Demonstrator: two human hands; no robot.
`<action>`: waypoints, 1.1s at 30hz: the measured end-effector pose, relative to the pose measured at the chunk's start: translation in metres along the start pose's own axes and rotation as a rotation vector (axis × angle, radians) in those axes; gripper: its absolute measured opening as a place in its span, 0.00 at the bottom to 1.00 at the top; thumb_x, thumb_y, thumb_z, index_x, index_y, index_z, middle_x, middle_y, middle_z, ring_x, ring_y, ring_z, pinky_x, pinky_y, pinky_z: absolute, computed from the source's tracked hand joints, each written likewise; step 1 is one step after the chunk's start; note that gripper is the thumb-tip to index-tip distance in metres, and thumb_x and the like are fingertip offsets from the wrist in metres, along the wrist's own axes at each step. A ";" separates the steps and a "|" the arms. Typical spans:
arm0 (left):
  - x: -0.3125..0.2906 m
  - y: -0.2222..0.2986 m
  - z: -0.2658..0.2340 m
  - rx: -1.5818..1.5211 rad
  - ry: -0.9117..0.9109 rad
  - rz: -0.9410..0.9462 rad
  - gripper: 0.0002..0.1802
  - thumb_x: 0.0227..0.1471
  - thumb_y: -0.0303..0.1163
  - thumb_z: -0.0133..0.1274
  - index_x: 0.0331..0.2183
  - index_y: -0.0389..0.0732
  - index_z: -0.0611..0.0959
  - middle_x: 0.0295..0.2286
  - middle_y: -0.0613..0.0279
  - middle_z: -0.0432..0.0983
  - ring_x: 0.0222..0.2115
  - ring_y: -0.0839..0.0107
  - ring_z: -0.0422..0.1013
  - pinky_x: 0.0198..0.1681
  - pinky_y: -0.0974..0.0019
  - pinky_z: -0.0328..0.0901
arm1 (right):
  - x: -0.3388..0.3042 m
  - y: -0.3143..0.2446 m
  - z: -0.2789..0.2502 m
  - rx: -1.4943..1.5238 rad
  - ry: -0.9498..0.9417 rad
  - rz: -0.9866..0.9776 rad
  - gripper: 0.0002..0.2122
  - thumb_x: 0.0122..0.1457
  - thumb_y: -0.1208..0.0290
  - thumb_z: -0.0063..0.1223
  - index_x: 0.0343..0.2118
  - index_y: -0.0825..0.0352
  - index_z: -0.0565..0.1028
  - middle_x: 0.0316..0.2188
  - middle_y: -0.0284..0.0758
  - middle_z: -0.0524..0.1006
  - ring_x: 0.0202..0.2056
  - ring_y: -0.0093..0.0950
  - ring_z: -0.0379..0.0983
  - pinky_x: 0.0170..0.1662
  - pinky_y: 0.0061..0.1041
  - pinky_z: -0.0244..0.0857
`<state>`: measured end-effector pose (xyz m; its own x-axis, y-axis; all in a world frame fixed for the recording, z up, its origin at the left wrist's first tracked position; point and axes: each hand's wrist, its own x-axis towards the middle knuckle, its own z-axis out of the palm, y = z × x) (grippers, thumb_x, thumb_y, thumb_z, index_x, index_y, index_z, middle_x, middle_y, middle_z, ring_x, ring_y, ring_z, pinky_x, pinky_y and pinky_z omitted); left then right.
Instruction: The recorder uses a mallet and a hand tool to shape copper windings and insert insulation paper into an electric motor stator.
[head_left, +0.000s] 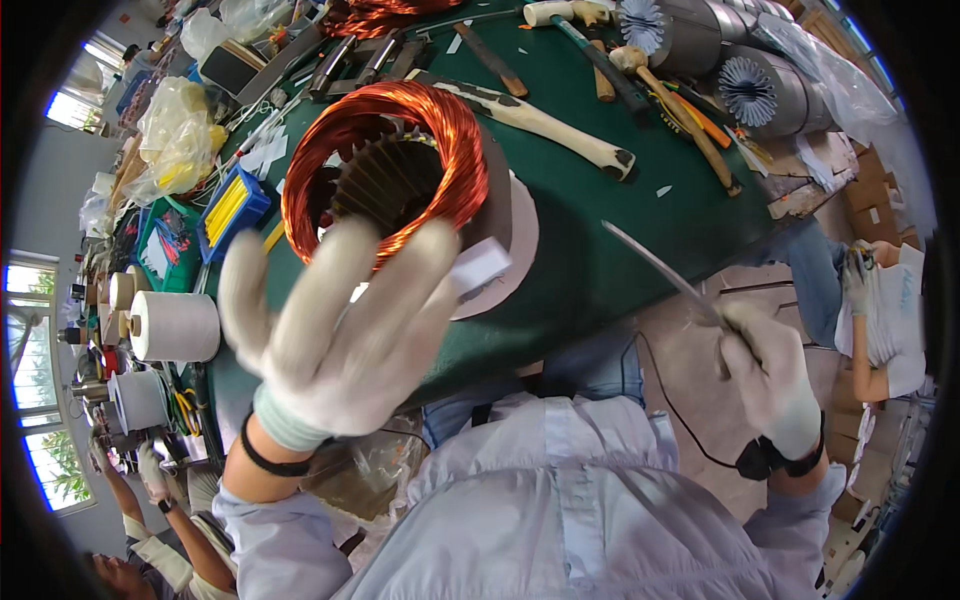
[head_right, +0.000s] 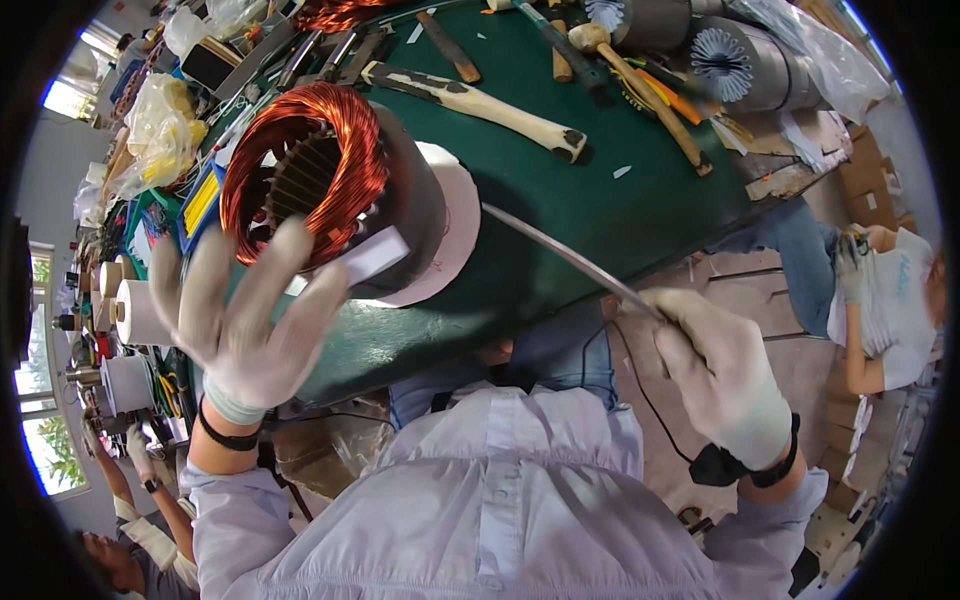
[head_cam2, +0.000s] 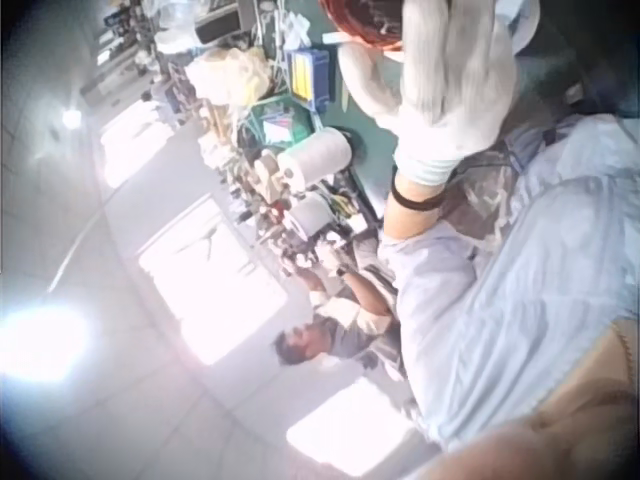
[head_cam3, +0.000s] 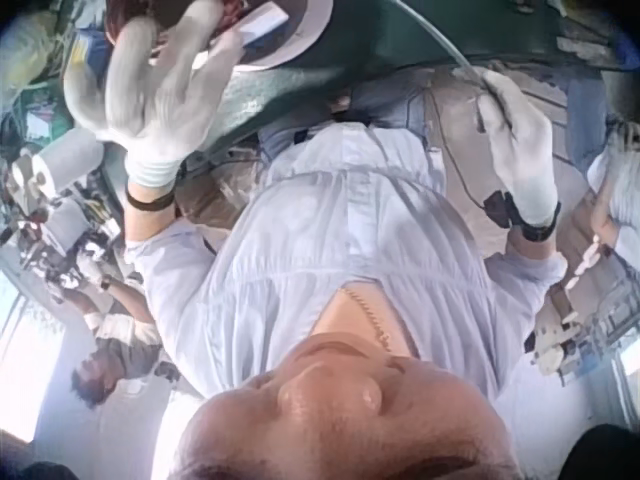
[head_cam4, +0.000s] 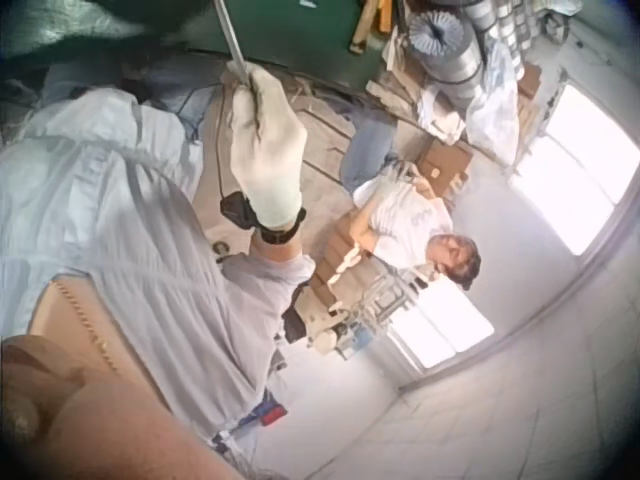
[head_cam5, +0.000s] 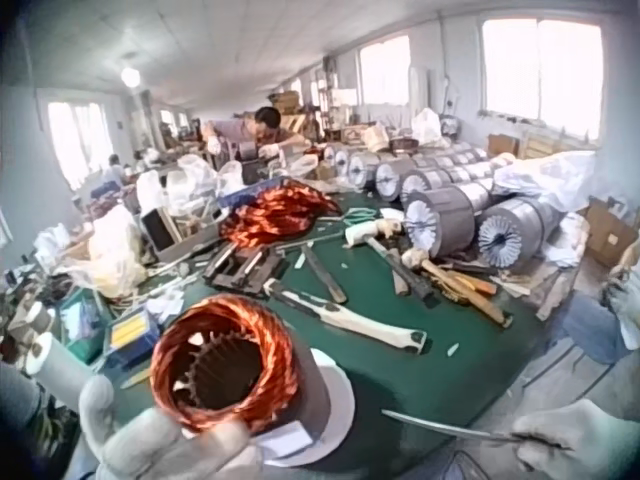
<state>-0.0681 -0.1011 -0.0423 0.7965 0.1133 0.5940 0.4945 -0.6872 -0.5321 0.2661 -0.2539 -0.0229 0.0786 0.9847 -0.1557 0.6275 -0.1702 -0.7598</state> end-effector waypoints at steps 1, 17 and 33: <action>-0.018 -0.011 -0.004 0.104 -0.010 0.128 0.13 0.38 0.34 0.68 0.32 0.55 0.88 0.51 0.63 0.78 0.58 0.50 0.66 0.60 0.40 0.59 | -0.004 -0.002 0.002 -0.007 -0.025 -0.011 0.11 0.66 0.80 0.47 0.48 0.73 0.77 0.25 0.40 0.74 0.24 0.28 0.72 0.31 0.25 0.66; -0.006 0.008 0.009 -0.387 -0.090 -0.268 0.22 0.28 0.34 0.75 0.33 0.51 0.87 0.48 0.53 0.77 0.47 0.51 0.72 0.56 0.45 0.63 | 0.035 -0.045 0.013 -0.435 -0.190 -0.350 0.31 0.51 0.91 0.45 0.60 0.63 0.75 0.23 0.40 0.70 0.23 0.36 0.67 0.28 0.30 0.65; 0.020 0.033 0.046 -0.341 0.161 -0.369 0.17 0.31 0.35 0.67 0.31 0.53 0.84 0.35 0.61 0.76 0.25 0.69 0.68 0.32 0.63 0.59 | 0.084 -0.067 0.032 0.025 -0.287 -0.159 0.30 0.58 0.91 0.38 0.64 0.67 0.71 0.25 0.32 0.67 0.24 0.19 0.60 0.33 0.18 0.64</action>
<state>-0.0198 -0.0888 -0.0762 0.5142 0.2987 0.8040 0.5692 -0.8200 -0.0594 0.2058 -0.1614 -0.0052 -0.2424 0.9487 -0.2029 0.5948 -0.0198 -0.8036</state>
